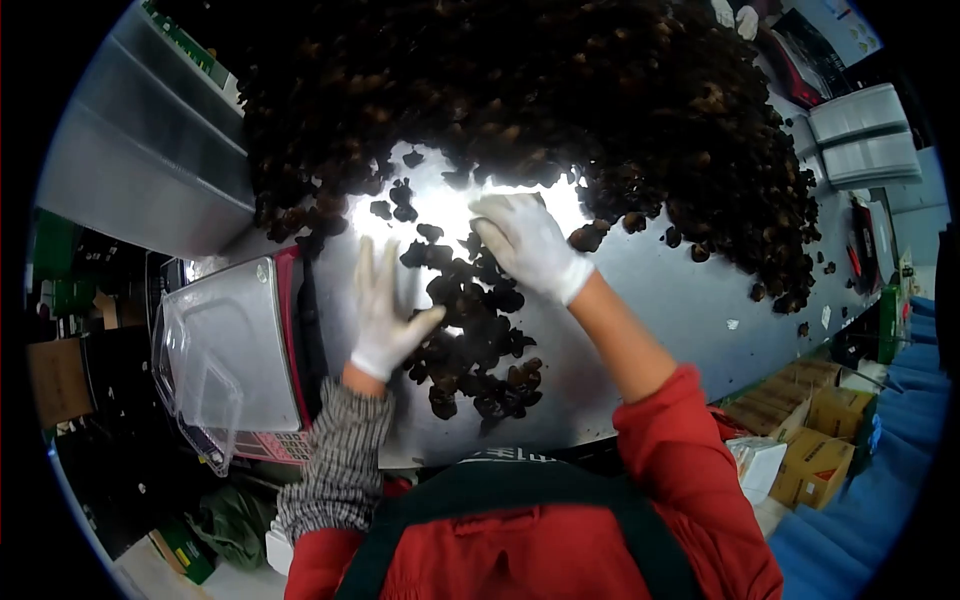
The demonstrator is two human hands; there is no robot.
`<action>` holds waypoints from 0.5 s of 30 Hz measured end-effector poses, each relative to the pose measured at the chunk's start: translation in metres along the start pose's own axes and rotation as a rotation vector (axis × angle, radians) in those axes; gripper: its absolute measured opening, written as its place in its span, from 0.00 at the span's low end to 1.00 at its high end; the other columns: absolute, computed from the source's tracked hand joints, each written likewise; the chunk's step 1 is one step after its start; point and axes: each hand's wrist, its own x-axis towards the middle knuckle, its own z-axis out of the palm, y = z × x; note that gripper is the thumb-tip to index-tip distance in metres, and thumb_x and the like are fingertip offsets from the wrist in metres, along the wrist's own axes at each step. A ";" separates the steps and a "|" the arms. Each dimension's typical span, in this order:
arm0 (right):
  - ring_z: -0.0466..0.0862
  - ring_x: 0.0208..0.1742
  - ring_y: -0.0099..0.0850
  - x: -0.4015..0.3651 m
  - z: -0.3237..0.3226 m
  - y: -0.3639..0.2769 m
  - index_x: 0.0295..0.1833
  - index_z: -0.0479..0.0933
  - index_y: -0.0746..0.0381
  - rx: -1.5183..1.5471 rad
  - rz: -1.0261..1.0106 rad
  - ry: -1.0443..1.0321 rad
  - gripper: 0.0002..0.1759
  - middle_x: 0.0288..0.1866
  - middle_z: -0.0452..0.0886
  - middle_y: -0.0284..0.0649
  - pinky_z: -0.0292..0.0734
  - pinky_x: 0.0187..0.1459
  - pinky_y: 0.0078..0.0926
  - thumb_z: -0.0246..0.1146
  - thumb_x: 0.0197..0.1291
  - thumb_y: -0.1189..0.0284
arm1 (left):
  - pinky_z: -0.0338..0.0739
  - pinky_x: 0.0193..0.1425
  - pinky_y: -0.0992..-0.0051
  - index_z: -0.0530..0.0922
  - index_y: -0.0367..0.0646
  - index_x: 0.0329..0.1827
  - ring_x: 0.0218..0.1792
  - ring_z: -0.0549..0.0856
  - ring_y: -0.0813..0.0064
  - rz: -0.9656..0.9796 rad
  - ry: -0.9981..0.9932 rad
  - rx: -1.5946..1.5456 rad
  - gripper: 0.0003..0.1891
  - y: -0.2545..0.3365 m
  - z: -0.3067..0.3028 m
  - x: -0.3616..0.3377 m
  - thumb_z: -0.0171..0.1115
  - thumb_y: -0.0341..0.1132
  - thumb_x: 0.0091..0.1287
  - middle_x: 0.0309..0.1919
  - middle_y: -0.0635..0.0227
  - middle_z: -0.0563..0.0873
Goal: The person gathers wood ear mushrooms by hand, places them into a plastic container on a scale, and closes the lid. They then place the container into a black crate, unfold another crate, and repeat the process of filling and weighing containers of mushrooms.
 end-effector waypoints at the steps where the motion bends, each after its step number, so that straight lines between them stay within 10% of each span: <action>1: 0.77 0.48 0.44 0.005 0.012 0.008 0.50 0.77 0.62 -0.055 0.003 -0.021 0.13 0.46 0.80 0.44 0.73 0.50 0.40 0.58 0.64 0.69 | 0.49 0.76 0.48 0.57 0.43 0.76 0.75 0.51 0.43 -0.014 -0.095 0.027 0.53 0.002 0.003 0.021 0.64 0.67 0.53 0.75 0.40 0.48; 6: 0.76 0.52 0.45 -0.037 0.011 -0.003 0.51 0.77 0.62 -0.037 0.033 -0.186 0.13 0.49 0.79 0.45 0.71 0.56 0.41 0.58 0.62 0.70 | 0.53 0.75 0.51 0.70 0.44 0.67 0.72 0.57 0.47 0.032 -0.456 0.060 0.46 0.008 0.017 0.053 0.66 0.67 0.51 0.69 0.48 0.63; 15: 0.74 0.58 0.45 -0.104 -0.008 -0.050 0.51 0.78 0.61 0.079 0.094 -0.112 0.17 0.54 0.76 0.47 0.68 0.59 0.43 0.63 0.58 0.65 | 0.62 0.70 0.53 0.70 0.43 0.65 0.65 0.67 0.49 0.148 -0.247 -0.160 0.48 0.026 -0.014 -0.032 0.76 0.58 0.41 0.63 0.52 0.67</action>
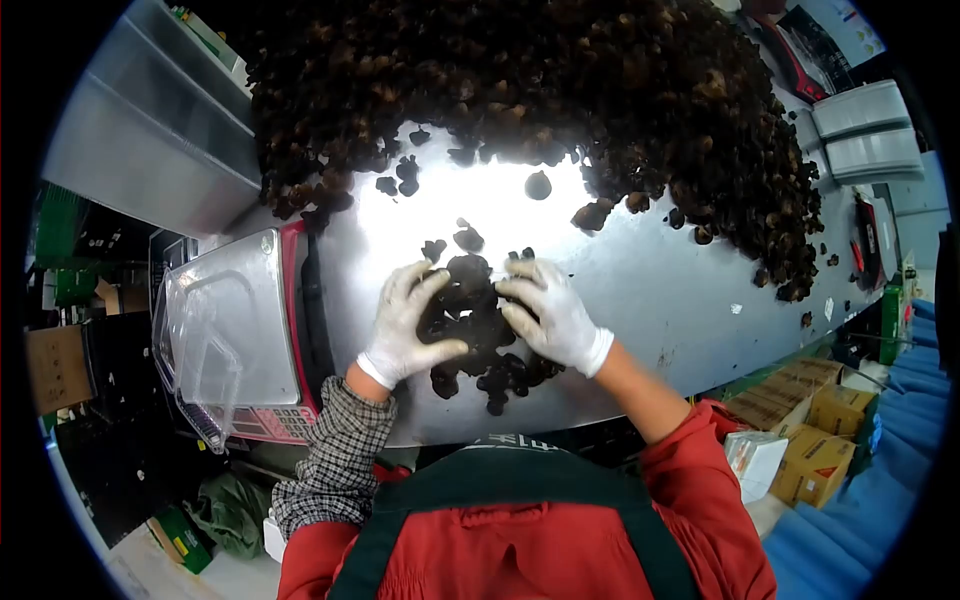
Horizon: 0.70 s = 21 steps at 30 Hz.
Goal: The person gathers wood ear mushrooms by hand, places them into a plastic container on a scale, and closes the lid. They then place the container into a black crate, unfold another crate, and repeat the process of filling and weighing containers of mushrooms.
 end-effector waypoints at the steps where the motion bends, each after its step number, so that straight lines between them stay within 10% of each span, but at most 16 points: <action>1: 0.74 0.58 0.48 0.013 -0.006 -0.002 0.53 0.78 0.64 -0.042 0.037 -0.019 0.19 0.57 0.75 0.51 0.69 0.61 0.42 0.64 0.57 0.68 | 0.62 0.70 0.53 0.70 0.44 0.66 0.65 0.66 0.49 -0.011 0.027 0.059 0.48 -0.001 -0.002 0.005 0.76 0.57 0.41 0.64 0.51 0.66; 7: 0.74 0.60 0.45 0.030 0.024 0.003 0.58 0.75 0.62 -0.040 -0.079 -0.183 0.26 0.58 0.77 0.48 0.67 0.61 0.43 0.57 0.64 0.54 | 0.53 0.75 0.53 0.64 0.39 0.71 0.71 0.61 0.47 -0.027 -0.223 0.050 0.53 -0.006 0.012 0.020 0.71 0.65 0.46 0.67 0.46 0.66; 13: 0.73 0.64 0.45 0.004 -0.021 -0.020 0.56 0.78 0.62 0.087 -0.011 -0.054 0.24 0.60 0.76 0.49 0.66 0.65 0.44 0.67 0.55 0.62 | 0.52 0.76 0.52 0.65 0.43 0.71 0.72 0.61 0.47 -0.003 -0.069 0.041 0.53 0.009 -0.013 -0.008 0.76 0.59 0.42 0.70 0.47 0.63; 21: 0.60 0.73 0.55 -0.104 -0.038 0.004 0.75 0.56 0.60 -0.102 0.082 -0.135 0.59 0.74 0.56 0.59 0.57 0.71 0.53 0.75 0.42 0.46 | 0.47 0.77 0.48 0.40 0.37 0.77 0.76 0.48 0.40 -0.122 -0.096 0.126 0.76 -0.002 -0.011 -0.100 0.76 0.69 0.31 0.75 0.38 0.43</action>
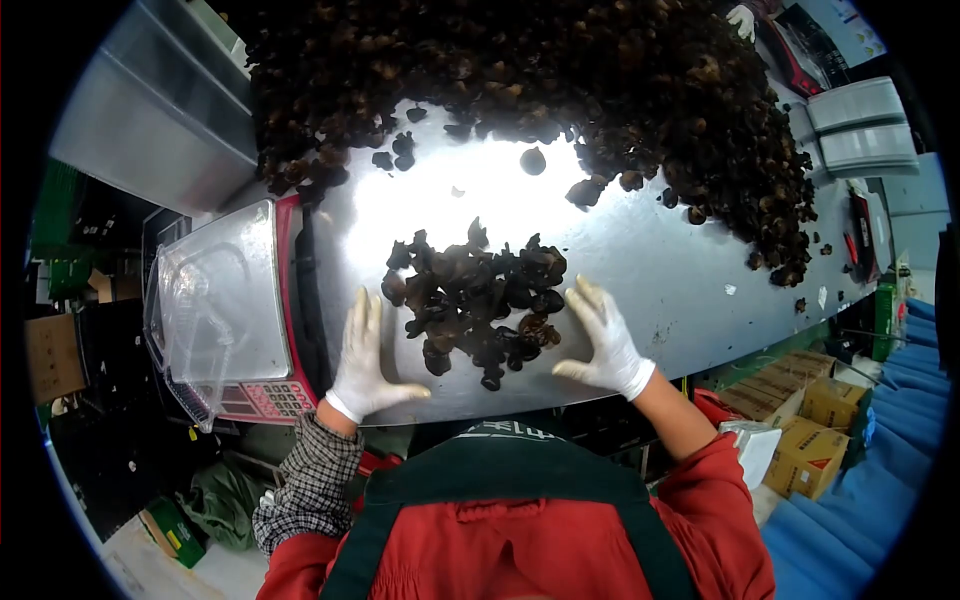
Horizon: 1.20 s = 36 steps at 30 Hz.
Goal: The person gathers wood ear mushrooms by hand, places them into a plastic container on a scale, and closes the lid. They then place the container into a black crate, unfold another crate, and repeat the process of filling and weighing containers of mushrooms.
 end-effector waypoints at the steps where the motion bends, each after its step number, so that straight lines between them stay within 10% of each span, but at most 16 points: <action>1: 0.58 0.74 0.56 -0.001 0.008 0.000 0.76 0.54 0.60 -0.032 -0.031 -0.012 0.61 0.74 0.54 0.60 0.55 0.72 0.53 0.75 0.41 0.46 | 0.44 0.77 0.47 0.38 0.36 0.77 0.76 0.44 0.39 -0.007 -0.065 0.044 0.78 0.002 0.005 -0.004 0.76 0.70 0.30 0.74 0.36 0.41; 16: 0.53 0.76 0.55 0.064 -0.010 0.014 0.76 0.52 0.62 -0.035 -0.098 -0.022 0.63 0.75 0.53 0.59 0.47 0.75 0.52 0.72 0.41 0.41 | 0.44 0.78 0.49 0.39 0.41 0.78 0.76 0.45 0.40 0.052 -0.103 -0.047 0.80 -0.009 -0.010 0.051 0.79 0.68 0.25 0.75 0.38 0.44; 17: 0.67 0.68 0.52 0.057 -0.015 0.010 0.70 0.64 0.63 -0.048 -0.076 0.108 0.48 0.68 0.66 0.55 0.63 0.68 0.47 0.74 0.46 0.52 | 0.45 0.78 0.49 0.39 0.41 0.78 0.76 0.45 0.40 0.046 -0.080 -0.043 0.80 -0.009 -0.011 0.048 0.79 0.68 0.25 0.75 0.38 0.44; 21: 0.81 0.40 0.35 0.024 -0.015 -0.005 0.44 0.79 0.60 -0.013 -0.011 0.081 0.13 0.40 0.80 0.41 0.77 0.42 0.33 0.69 0.52 0.71 | 0.49 0.77 0.49 0.40 0.41 0.78 0.76 0.46 0.42 0.001 0.032 -0.055 0.79 -0.004 -0.012 0.035 0.80 0.66 0.25 0.75 0.40 0.43; 28: 0.80 0.42 0.41 0.017 0.027 -0.037 0.38 0.77 0.60 -0.177 0.294 -0.006 0.12 0.38 0.78 0.41 0.77 0.43 0.38 0.69 0.51 0.67 | 0.50 0.77 0.51 0.43 0.41 0.78 0.77 0.47 0.44 -0.001 0.112 -0.129 0.76 0.006 0.005 0.026 0.79 0.66 0.27 0.76 0.42 0.43; 32: 0.82 0.36 0.43 -0.006 0.014 -0.026 0.38 0.75 0.62 0.371 0.491 0.147 0.08 0.37 0.80 0.45 0.79 0.39 0.31 0.63 0.51 0.80 | 0.50 0.77 0.51 0.44 0.41 0.78 0.77 0.47 0.44 0.001 0.112 -0.135 0.76 0.009 0.007 0.026 0.79 0.66 0.28 0.76 0.41 0.44; 36: 0.82 0.34 0.26 -0.080 -0.063 -0.017 0.42 0.75 0.64 0.396 0.647 -0.004 0.09 0.32 0.79 0.40 0.77 0.37 0.24 0.60 0.53 0.81 | 0.51 0.76 0.51 0.44 0.41 0.78 0.77 0.48 0.45 0.000 0.103 -0.142 0.75 0.005 0.001 0.017 0.79 0.65 0.29 0.76 0.40 0.44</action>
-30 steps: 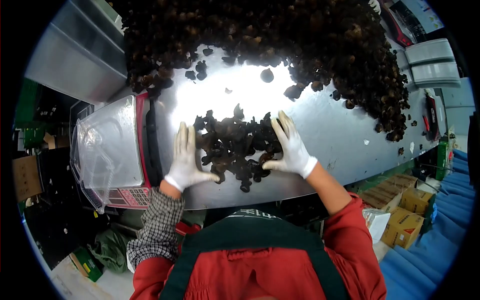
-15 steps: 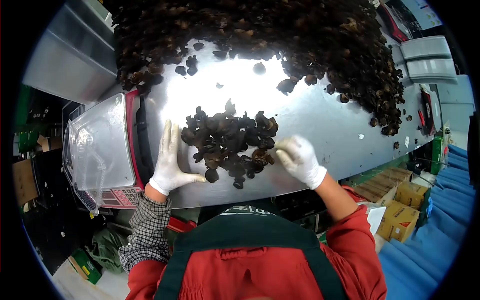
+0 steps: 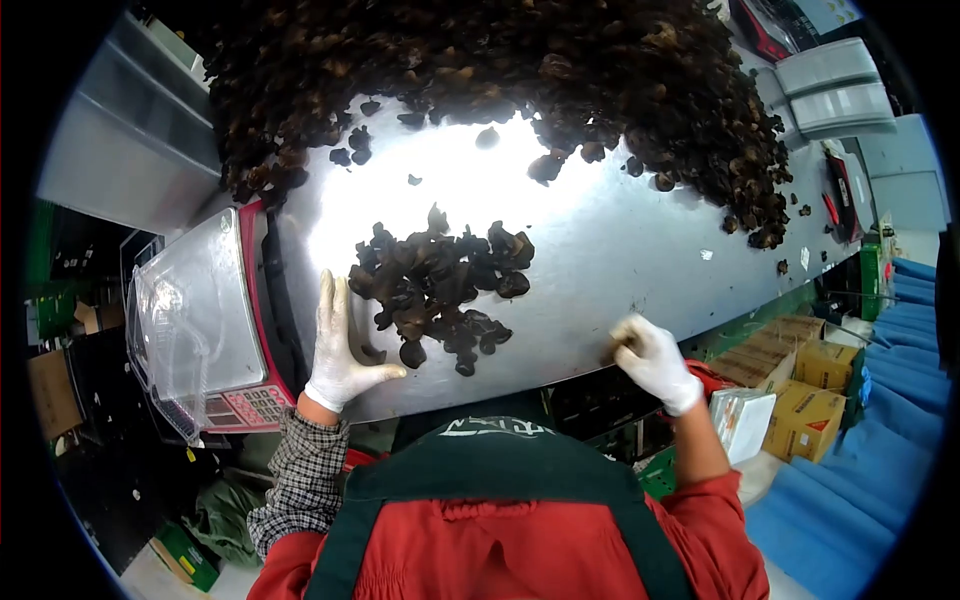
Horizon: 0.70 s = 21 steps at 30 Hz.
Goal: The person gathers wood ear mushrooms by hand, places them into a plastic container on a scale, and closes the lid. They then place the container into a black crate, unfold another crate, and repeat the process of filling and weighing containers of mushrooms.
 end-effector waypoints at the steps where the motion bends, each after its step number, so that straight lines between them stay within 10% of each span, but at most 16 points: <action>1: 0.84 0.34 0.35 -0.018 -0.021 -0.001 0.43 0.76 0.63 -0.133 0.114 -0.096 0.10 0.34 0.82 0.42 0.79 0.38 0.30 0.62 0.54 0.76 | 0.50 0.76 0.51 0.43 0.40 0.78 0.77 0.48 0.44 -0.016 -0.019 -0.012 0.75 0.001 -0.002 -0.003 0.80 0.64 0.29 0.76 0.39 0.43; 4: 0.79 0.54 0.46 -0.045 -0.044 -0.006 0.53 0.77 0.63 -0.819 0.249 -0.170 0.26 0.55 0.79 0.49 0.75 0.56 0.38 0.71 0.50 0.64 | 0.47 0.77 0.51 0.42 0.38 0.78 0.76 0.47 0.42 -0.030 -0.073 0.059 0.76 -0.001 0.000 -0.013 0.80 0.63 0.29 0.75 0.38 0.43; 10: 0.68 0.67 0.55 0.065 0.028 -0.035 0.68 0.66 0.61 -0.539 -0.478 0.037 0.45 0.67 0.67 0.58 0.67 0.66 0.45 0.75 0.43 0.63 | 0.41 0.78 0.50 0.34 0.39 0.78 0.76 0.41 0.40 -0.036 -0.173 0.224 0.81 -0.008 0.010 0.002 0.81 0.64 0.26 0.75 0.37 0.38; 15: 0.80 0.44 0.33 0.120 0.054 -0.036 0.42 0.80 0.57 -0.587 -0.718 0.168 0.12 0.42 0.78 0.34 0.76 0.48 0.33 0.67 0.50 0.76 | 0.42 0.78 0.50 0.33 0.40 0.78 0.77 0.41 0.41 -0.048 -0.159 0.221 0.82 -0.007 -0.007 0.013 0.82 0.63 0.25 0.75 0.38 0.36; 21: 0.80 0.45 0.36 0.135 0.068 -0.040 0.39 0.81 0.56 -0.412 -0.681 0.170 0.10 0.40 0.79 0.35 0.77 0.47 0.33 0.68 0.48 0.75 | 0.42 0.78 0.48 0.33 0.43 0.78 0.77 0.40 0.41 -0.075 -0.152 0.145 0.82 -0.007 0.003 0.004 0.82 0.63 0.25 0.75 0.37 0.36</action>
